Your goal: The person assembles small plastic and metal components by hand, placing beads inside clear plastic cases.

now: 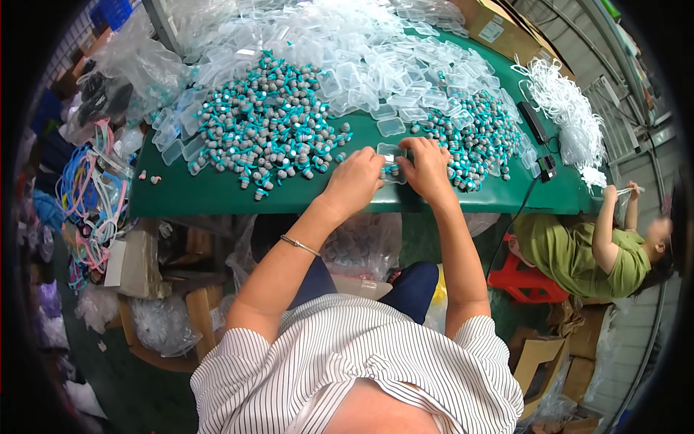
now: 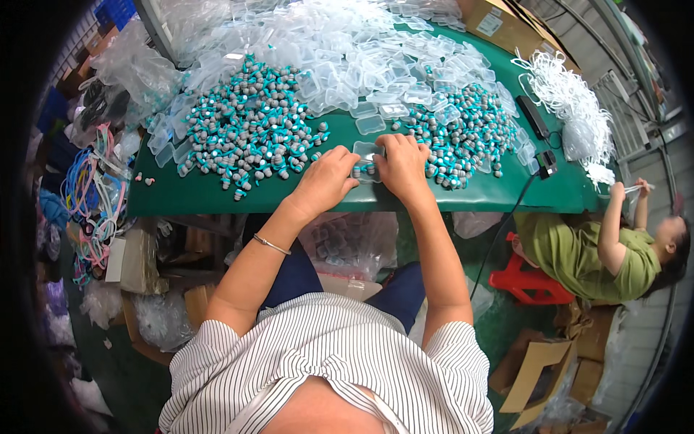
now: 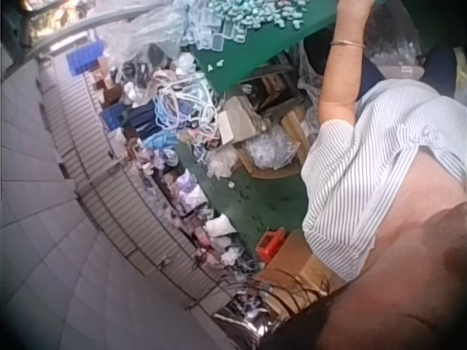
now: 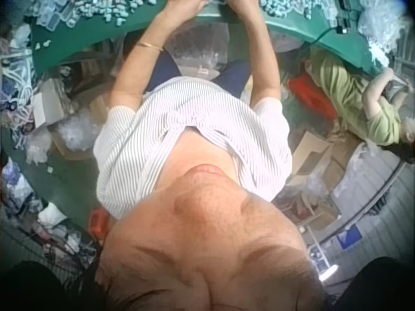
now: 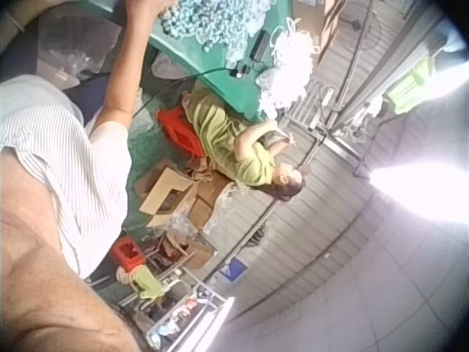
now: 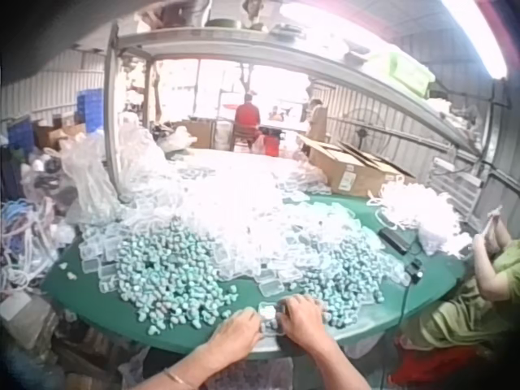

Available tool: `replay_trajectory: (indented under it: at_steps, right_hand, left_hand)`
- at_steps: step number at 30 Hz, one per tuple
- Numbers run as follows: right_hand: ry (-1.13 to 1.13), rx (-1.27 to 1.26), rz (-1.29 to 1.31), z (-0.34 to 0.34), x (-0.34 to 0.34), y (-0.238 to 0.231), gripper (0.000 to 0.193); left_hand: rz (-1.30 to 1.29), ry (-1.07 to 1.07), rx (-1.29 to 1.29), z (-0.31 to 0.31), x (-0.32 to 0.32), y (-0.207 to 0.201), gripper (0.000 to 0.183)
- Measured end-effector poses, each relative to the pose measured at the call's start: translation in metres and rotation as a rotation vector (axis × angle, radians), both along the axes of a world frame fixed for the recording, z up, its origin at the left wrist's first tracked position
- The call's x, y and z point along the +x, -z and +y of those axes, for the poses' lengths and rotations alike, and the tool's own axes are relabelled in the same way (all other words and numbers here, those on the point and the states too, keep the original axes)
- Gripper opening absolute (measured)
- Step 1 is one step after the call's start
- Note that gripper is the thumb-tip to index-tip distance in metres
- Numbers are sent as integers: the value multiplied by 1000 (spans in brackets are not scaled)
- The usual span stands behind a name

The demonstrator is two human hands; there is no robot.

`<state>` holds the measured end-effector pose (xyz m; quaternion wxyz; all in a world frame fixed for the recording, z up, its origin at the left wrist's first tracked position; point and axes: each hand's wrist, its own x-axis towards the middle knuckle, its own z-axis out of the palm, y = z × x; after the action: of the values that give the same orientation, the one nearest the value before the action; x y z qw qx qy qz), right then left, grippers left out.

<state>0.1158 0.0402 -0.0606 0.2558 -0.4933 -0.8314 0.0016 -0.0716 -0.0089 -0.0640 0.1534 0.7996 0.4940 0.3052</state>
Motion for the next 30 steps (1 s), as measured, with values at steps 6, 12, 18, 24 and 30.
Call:
replay_trajectory:
  at_steps: [6, 12, 18, 24, 30]
  right_hand:
    - [-149, -111, 317, -1, -2, -2, 33]
    - [-158, -32, 302, -23, 5, -9, 25]
    - [-336, -9, 233, -43, 6, -18, 26]
    - [-403, -94, 236, -46, 16, -11, 33]
    - [-363, -99, 286, -53, 12, -5, 28]
  left_hand:
    - [-67, -11, 27, -2, -3, 3, 40]
    - [-149, -59, 34, -6, 4, 2, 63]
    - [-72, 27, 107, -2, -1, 10, 46]
    - [-45, 49, 137, -10, -3, 2, 31]
    - [-68, 110, 156, -15, -7, 4, 26]
